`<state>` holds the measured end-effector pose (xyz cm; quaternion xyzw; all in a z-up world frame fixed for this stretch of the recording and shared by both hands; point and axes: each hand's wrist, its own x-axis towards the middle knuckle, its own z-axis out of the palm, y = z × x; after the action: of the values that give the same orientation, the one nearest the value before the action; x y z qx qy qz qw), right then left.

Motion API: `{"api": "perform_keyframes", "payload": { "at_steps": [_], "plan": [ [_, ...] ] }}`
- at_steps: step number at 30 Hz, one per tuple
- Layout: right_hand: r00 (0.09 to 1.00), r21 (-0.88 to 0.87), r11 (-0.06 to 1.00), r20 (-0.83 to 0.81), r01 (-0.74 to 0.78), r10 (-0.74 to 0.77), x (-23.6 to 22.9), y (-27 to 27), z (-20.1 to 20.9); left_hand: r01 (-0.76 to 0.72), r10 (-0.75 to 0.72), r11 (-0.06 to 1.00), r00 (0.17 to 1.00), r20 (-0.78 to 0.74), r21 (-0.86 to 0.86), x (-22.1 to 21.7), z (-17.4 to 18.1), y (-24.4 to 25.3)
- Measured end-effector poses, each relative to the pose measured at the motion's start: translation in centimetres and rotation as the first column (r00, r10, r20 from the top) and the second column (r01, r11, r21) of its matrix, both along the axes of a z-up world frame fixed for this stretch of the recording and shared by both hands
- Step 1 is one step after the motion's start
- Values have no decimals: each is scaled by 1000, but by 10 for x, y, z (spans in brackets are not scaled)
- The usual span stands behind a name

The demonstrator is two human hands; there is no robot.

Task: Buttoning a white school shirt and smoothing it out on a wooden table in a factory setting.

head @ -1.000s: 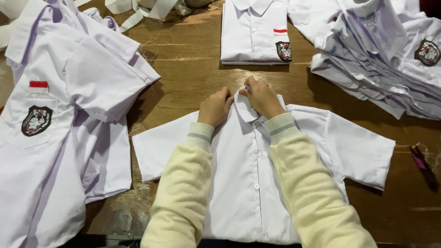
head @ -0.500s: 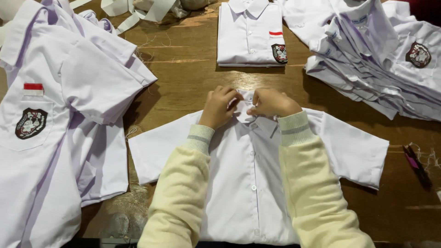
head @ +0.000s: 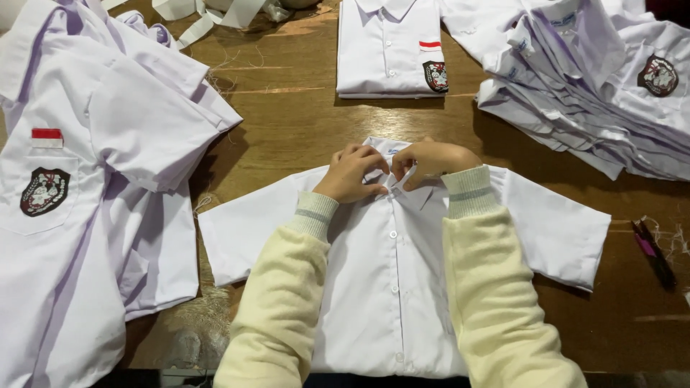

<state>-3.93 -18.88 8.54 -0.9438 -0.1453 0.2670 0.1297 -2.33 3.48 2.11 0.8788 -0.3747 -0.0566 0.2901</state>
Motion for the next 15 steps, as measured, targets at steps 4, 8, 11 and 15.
{"api": "perform_keyframes", "payload": {
  "at_steps": [4, 8, 11, 15],
  "plan": [
    [1000, 56, 998, -4, 11, -10, 6, -5, -10, -15, 12, 999, 998, 63, 42, -1, -9, -7],
    [1000, 93, 996, 6, 14, -14, 10, -8, -18, -38, 24, 992, 994, 111, 124, 0, -17, -13],
    [999, 94, 995, 5, 45, -46, 10, -6, -21, -28, 17, 992, 995, 93, 125, -2, -15, -12],
    [981, -30, 981, 38, 192, -191, -2, 7, -2, -28, 20, 993, 997, 70, 115, 1, -18, -12]
  ]
}}
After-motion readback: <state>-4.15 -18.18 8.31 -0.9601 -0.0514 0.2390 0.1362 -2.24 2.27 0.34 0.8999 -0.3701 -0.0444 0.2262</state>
